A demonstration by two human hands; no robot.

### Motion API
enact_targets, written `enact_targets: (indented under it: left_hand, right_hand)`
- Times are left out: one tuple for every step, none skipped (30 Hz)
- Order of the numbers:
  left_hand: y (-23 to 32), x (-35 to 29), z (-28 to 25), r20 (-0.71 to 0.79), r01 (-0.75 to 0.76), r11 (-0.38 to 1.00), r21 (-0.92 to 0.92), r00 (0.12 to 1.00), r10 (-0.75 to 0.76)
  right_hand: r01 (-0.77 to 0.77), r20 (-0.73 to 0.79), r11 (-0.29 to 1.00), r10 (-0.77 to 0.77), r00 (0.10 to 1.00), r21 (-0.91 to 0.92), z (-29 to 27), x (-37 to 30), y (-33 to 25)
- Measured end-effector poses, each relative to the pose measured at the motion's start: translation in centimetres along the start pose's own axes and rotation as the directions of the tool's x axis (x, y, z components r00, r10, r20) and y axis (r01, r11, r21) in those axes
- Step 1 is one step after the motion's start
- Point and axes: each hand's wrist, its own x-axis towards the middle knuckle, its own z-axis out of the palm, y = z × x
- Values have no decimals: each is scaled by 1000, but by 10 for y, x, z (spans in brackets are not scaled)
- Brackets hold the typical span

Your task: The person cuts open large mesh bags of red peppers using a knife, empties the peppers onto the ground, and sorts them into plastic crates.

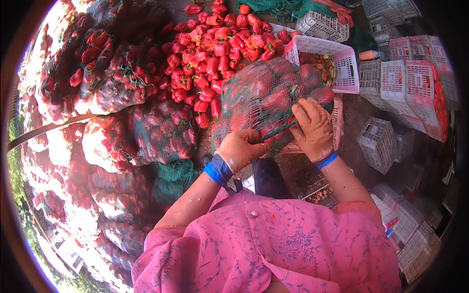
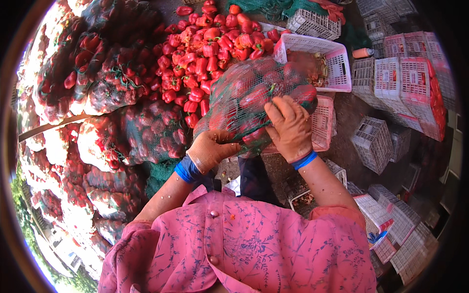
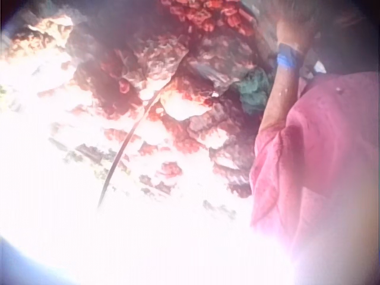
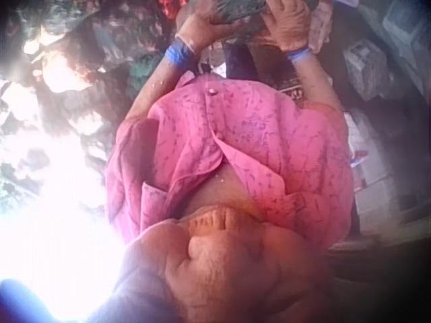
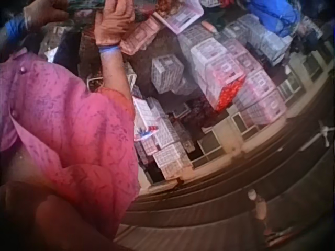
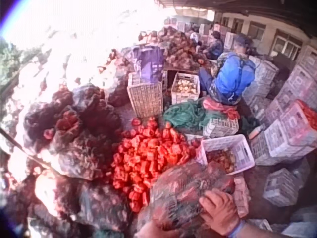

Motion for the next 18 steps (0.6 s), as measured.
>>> enact_targets:
  left_hand:
    - [-9, -2, 0, -11, 6, 1000, -29, 1000, -6]
    - [-12, -2, -1, -19, 1, 998, -57, 1000, -2]
    - [-14, -4, -1, -28, -5, 996, -85, 1000, 2]
    - [-13, -7, 0, -40, 9, 991, -131, 999, -14]
    - [-17, -10, 2, -59, -10, 989, -146, 998, 2]
    - [-23, -9, 4, -70, -43, 987, -156, 997, 32]
    - [-31, -5, 7, -82, -75, 984, -164, 995, 63]
    - [-51, 3, 16, -191, -144, 967, -212, 976, 103]
    - [-45, 1, 19, -250, -210, 935, -286, 958, 139]
    - [-35, -2, 20, -311, -279, 893, -354, 935, 168]
    - [-31, -4, 20, -378, -344, 844, -411, 907, 185]
    - [-46, 2, 16, -476, -243, 967, 84, 842, 253]
    - [-56, 6, 15, -528, -194, 922, 335, 771, 355]
    - [-56, 8, 13, -540, -114, 818, 563, 698, 470]
    - [-55, 10, 12, -514, -6, 664, 748, 627, 585]
    - [-69, 14, 19, -540, 55, 656, 753, 620, 569]
    - [-82, 21, 19, -620, 142, 701, 699, 608, 495]
    - [-91, 28, 17, -687, 214, 737, 641, 589, 426]
  right_hand:
    - [-35, -25, 999, 36, 999, 6, 4, 4, -2]
    - [-56, -12, 998, 56, 998, 22, 7, 7, 2]
    - [-34, 62, 998, 37, 997, -47, 9, 13, 3]
    - [-7, 137, 993, 23, 990, -114, 9, 21, 2]
    - [24, 221, 986, 14, 975, -167, 11, 24, -1]
    - [56, 378, 992, -10, 926, -111, 23, 22, 6]
    - [-142, 353, 990, 139, 925, -17, 38, 21, 8]
    - [-319, 339, 944, 275, 900, 82, 54, 23, 14]
    - [-489, 345, 853, 411, 844, 182, 62, 25, 16]
    - [-515, 225, 821, 468, 855, 248, 70, 31, 14]
    - [-576, 236, 765, 526, 817, 288, 75, 38, 7]
    - [-635, 249, 703, 584, 773, 321, 74, 46, 0]
    - [-687, 264, 635, 637, 724, 352, 72, 55, -6]
    - [-658, 268, 634, 606, 749, 407, 71, 64, -7]
    - [-591, 199, 661, 572, 795, 463, 83, 66, -8]
    - [-602, 260, 640, 551, 793, 479, 85, 66, -16]
    - [-603, 313, 621, 520, 795, 501, 88, 71, -27]
    - [-571, 299, 669, 487, 821, 476, 92, 72, -36]
